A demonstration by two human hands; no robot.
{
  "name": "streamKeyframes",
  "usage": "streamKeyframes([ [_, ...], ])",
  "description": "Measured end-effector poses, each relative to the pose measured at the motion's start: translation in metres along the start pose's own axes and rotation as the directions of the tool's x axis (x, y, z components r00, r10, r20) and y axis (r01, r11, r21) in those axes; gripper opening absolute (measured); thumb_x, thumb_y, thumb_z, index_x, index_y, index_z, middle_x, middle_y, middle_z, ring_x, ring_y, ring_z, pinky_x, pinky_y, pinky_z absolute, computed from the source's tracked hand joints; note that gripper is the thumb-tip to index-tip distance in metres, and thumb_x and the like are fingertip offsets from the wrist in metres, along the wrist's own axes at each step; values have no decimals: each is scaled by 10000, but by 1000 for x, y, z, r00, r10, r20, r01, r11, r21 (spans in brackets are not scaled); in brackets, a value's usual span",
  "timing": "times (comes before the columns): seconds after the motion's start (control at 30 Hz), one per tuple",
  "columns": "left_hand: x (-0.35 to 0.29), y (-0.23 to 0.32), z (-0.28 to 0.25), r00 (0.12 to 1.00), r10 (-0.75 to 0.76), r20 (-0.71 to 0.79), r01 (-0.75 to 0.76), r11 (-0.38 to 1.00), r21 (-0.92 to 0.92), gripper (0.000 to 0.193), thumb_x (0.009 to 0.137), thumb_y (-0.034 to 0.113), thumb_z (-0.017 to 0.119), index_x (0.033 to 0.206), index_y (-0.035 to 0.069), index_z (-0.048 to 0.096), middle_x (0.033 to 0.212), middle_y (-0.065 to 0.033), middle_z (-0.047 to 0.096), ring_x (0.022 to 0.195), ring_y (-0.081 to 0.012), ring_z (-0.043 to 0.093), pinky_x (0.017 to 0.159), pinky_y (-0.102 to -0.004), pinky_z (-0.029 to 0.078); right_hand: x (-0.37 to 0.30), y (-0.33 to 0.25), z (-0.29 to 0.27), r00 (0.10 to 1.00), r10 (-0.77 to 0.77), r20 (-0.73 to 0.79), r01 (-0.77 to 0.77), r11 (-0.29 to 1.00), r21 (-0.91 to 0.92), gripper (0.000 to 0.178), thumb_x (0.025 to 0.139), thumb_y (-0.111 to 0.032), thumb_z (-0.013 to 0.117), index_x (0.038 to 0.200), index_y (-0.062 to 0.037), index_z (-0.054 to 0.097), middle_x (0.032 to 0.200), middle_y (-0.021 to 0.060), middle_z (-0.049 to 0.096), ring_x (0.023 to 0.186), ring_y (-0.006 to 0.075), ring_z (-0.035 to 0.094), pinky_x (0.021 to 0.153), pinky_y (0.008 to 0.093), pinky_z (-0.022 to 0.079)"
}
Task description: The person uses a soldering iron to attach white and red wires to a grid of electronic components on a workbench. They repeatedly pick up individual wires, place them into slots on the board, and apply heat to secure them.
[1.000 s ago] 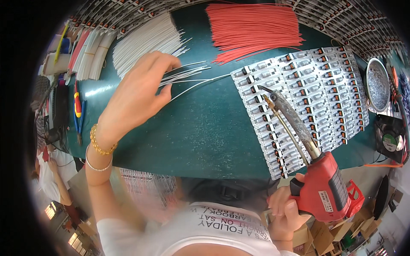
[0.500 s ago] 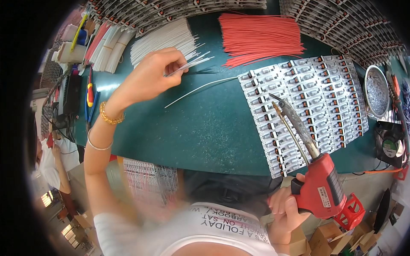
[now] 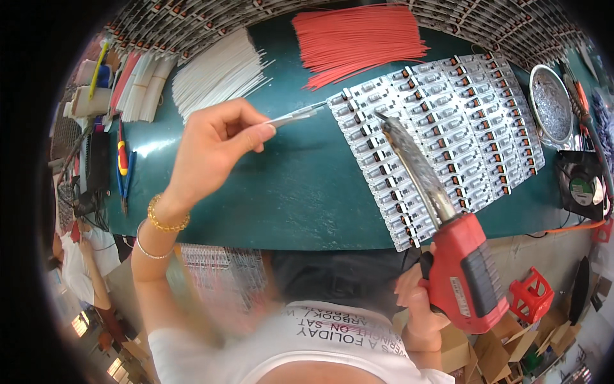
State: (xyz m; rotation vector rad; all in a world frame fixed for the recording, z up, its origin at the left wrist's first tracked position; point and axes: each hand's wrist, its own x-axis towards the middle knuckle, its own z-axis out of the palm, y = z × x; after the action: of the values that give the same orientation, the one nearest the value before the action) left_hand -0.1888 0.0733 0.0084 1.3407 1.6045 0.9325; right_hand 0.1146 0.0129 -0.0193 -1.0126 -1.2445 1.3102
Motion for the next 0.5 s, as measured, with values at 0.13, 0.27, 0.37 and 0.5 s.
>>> streamKeyframes([
  [0.13, 5, -6, 12, 987, 152, -53, -138, 969, 206, 142, 842, 108, 676, 801, -20, 632, 714, -82, 639, 633, -152, 580, 623, -268, 472, 3, -3, 10, 999, 31, -8, -32, 991, -130, 715, 911, -369, 611, 1336, 130, 325, 520, -4, 431, 422, 97, 414, 432, 240, 339],
  [0.27, 8, -16, 20, 981, 175, -79, -160, 972, 170, 158, 845, 118, 683, 784, -12, 619, 709, -67, 617, 621, -141, 545, 597, -261, 444, 7, -3, 19, 998, 58, -40, -63, 987, -147, 746, 895, -437, 619, 1297, 128, 344, 519, -6, 432, 424, 99, 419, 433, 245, 345],
  [0.37, 11, -21, 21, 985, 161, -65, -148, 973, 177, 141, 863, 116, 689, 800, 4, 631, 680, 23, 580, 611, -27, 469, 541, -204, 365, 8, -6, 20, 988, 119, -95, -123, 992, -35, 559, 856, -373, 695, 1096, 80, 473, 558, 25, 480, 446, 136, 463, 449, 281, 407],
  [0.5, 16, -24, 19, 982, 173, -75, -161, 976, 148, 158, 869, 137, 684, 796, 5, 634, 654, 35, 561, 589, -22, 451, 518, -203, 341, 13, -7, 22, 992, 128, -17, -129, 988, -84, 807, 901, -523, 558, 1314, 133, 335, 503, -18, 426, 395, 89, 400, 402, 234, 330],
])
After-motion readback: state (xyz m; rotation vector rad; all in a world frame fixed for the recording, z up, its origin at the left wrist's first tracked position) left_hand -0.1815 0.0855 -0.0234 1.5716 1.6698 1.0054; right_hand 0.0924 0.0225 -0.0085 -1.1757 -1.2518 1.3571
